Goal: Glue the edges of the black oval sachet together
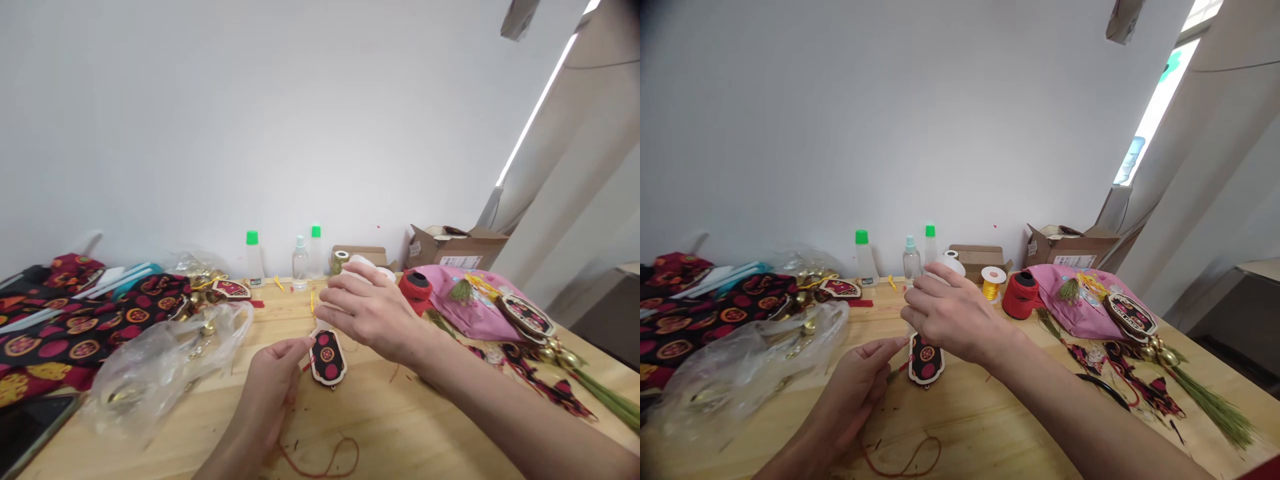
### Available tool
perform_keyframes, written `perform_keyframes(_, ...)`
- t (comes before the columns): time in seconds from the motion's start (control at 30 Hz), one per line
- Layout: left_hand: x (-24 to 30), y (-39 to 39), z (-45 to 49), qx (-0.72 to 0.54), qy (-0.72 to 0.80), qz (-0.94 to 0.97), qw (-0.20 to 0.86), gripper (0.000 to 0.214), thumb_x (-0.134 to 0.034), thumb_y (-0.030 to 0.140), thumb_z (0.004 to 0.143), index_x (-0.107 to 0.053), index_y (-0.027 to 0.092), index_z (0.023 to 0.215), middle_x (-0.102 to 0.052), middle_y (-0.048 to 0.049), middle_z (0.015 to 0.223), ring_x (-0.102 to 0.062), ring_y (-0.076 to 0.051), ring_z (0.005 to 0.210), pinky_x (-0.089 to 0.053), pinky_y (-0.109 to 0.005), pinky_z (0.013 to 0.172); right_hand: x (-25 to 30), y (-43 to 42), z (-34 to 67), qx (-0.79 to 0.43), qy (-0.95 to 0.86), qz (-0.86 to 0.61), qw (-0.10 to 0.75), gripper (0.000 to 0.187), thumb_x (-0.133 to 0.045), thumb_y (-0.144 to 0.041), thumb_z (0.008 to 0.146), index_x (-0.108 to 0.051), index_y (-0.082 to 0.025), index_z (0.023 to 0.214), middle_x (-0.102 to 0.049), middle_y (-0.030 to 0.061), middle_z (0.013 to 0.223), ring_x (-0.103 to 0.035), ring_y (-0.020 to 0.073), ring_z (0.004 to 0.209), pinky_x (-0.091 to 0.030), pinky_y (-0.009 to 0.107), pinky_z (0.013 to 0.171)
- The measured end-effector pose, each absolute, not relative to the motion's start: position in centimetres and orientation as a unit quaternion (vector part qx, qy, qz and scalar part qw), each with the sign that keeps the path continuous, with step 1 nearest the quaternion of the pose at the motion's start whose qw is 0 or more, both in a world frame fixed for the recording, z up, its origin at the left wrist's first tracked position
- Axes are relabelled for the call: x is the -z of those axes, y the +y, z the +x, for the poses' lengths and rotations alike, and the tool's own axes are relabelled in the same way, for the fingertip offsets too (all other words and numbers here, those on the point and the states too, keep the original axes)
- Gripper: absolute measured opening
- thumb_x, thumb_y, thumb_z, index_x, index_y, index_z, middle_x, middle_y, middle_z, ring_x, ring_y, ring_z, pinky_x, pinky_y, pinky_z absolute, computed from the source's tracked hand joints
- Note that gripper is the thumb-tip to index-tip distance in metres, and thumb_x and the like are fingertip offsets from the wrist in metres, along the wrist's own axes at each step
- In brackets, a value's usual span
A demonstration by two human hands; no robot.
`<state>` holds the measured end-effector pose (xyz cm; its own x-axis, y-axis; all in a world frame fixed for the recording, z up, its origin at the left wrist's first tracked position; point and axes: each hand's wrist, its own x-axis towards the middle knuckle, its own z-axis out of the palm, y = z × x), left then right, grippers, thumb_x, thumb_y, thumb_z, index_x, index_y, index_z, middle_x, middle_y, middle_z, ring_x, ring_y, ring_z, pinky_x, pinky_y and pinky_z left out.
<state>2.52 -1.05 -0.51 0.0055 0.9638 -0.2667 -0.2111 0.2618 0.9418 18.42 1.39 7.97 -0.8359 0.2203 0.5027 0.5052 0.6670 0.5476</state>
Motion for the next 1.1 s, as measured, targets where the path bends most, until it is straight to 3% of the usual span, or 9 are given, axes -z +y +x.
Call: perform_keyframes(1.1, 0.62, -1.11, 2.39, -0.483, 0.509, 0.368, 0.610, 0.027, -0.065, 0.040, 0.061, -0.054, 0.016, 0.058, -0.020, 0.0147, 0.032, -0.008, -0.003, 0.035, -0.007, -0.018, 0.033, -8.55, 1.59, 17.94, 0.359, -0.894, -0.192, 0.190, 0.025, -0.039, -0.014, 0.089, -0.058, -0.018, 0.073, -0.059, -0.0016, 0.077, -0.049, 0.0129, 0.081, -0.027, 0.032, 0.093)
